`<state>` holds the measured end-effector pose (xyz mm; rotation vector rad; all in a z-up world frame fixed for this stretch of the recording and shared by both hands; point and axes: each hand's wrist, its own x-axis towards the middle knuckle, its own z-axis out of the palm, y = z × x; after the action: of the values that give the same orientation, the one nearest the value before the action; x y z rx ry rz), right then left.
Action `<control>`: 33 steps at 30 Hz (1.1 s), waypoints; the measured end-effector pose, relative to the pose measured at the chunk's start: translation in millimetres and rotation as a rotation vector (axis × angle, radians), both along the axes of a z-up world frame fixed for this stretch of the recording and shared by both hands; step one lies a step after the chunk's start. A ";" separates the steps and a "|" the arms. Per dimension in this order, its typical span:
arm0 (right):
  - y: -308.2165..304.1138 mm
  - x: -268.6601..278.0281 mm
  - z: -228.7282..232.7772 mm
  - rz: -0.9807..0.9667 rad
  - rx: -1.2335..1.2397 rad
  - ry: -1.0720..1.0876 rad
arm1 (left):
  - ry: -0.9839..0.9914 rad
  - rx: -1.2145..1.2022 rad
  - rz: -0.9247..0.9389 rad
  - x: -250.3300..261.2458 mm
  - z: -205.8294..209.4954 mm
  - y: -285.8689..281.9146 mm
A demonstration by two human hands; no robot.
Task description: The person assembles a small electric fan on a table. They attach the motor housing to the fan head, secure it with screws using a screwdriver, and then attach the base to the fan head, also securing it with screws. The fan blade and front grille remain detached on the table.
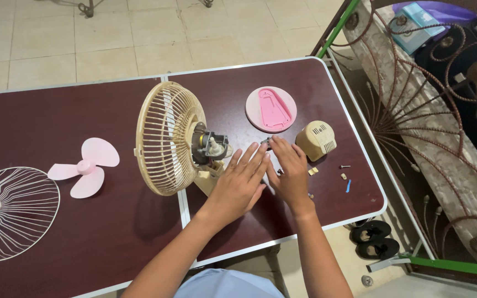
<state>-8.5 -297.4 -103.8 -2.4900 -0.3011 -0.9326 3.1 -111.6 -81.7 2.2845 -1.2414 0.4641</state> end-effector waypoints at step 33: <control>-45.4 48.0 -86.4 -0.236 0.041 0.298 | 0.145 0.079 -0.011 61.3 -70.8 -47.1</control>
<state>39.5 -342.8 -190.2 -2.6179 0.1092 -0.6310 64.4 -158.7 -152.4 2.3302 -1.2194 0.2446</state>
